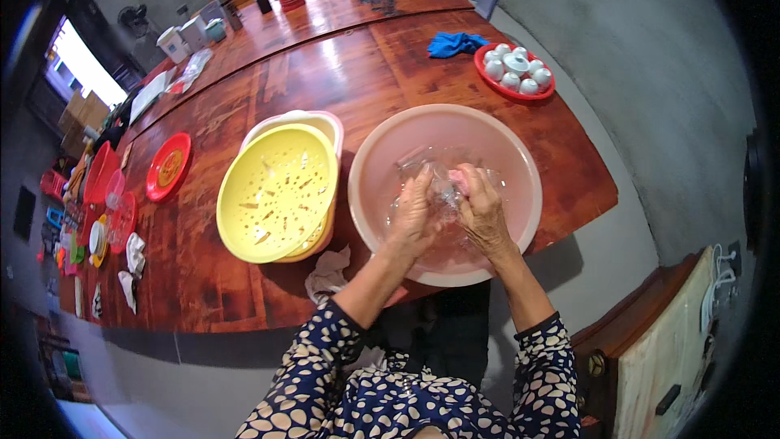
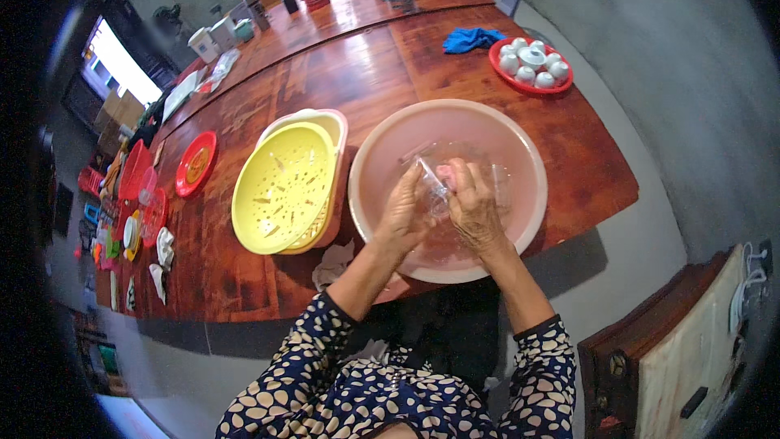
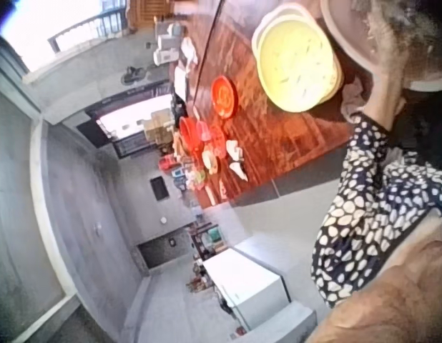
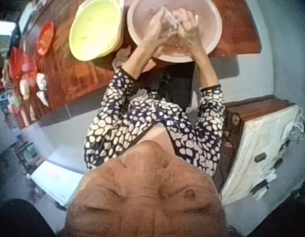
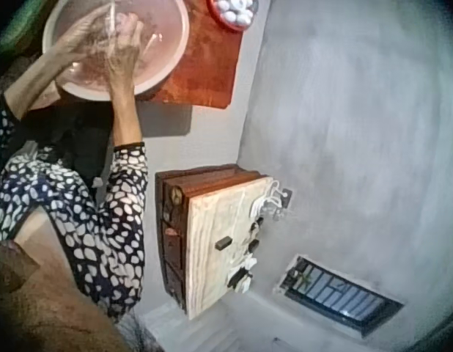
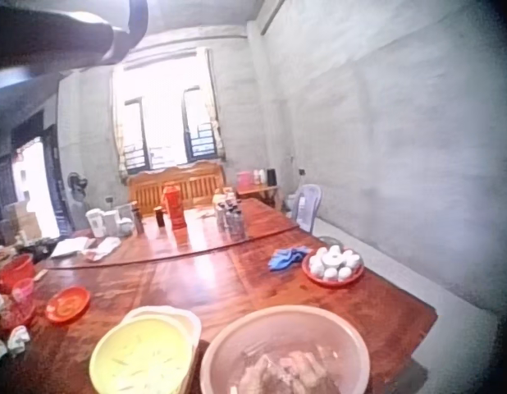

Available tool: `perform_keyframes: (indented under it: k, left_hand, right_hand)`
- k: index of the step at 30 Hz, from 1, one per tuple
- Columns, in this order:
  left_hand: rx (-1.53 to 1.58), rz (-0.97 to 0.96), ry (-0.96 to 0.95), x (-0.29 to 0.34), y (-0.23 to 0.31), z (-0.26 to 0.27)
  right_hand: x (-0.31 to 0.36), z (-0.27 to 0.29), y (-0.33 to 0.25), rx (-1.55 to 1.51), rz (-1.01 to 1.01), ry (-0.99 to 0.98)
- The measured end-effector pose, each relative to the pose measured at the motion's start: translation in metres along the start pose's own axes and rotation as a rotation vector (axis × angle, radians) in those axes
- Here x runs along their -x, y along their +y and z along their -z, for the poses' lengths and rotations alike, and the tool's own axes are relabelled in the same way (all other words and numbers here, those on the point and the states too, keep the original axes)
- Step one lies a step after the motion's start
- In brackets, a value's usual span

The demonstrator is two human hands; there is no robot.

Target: The person washes multiple small glass cups using a pink cloth and water in a large pink basin. They scrub each cup individually and place the cleaned items into a white plastic basket on the table.

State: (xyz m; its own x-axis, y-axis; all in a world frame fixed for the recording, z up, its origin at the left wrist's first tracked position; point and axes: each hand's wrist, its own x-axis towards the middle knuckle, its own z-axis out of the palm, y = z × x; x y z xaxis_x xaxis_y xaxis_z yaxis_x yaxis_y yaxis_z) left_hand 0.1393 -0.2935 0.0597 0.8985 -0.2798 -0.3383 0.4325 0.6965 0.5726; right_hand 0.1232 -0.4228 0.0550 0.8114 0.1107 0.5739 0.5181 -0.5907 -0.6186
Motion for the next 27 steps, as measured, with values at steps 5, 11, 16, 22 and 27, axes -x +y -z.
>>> perform_keyframes:
  k: [5,11,16,22,27]
  left_hand:
    - [-0.202,-0.072,-0.079,-0.011,0.022,0.005]
    - [-0.197,-0.457,0.048,-0.022,-0.006,0.012]
    - [-0.237,-0.572,0.111,-0.021,-0.008,0.016]
    - [-0.162,-0.547,0.075,-0.013,0.016,-0.005]
    - [-0.034,-0.425,0.019,-0.027,0.012,0.023]
  right_hand:
    - [-0.020,0.008,-0.015,0.231,0.261,-0.044]
    - [-0.007,-0.031,-0.003,0.158,-0.102,0.099]
    - [0.005,-0.032,-0.009,-0.141,-0.540,-0.107]
    - [0.029,-0.025,-0.009,-0.129,-0.407,-0.288]
    - [0.025,-0.020,-0.021,0.146,-0.311,-0.845]
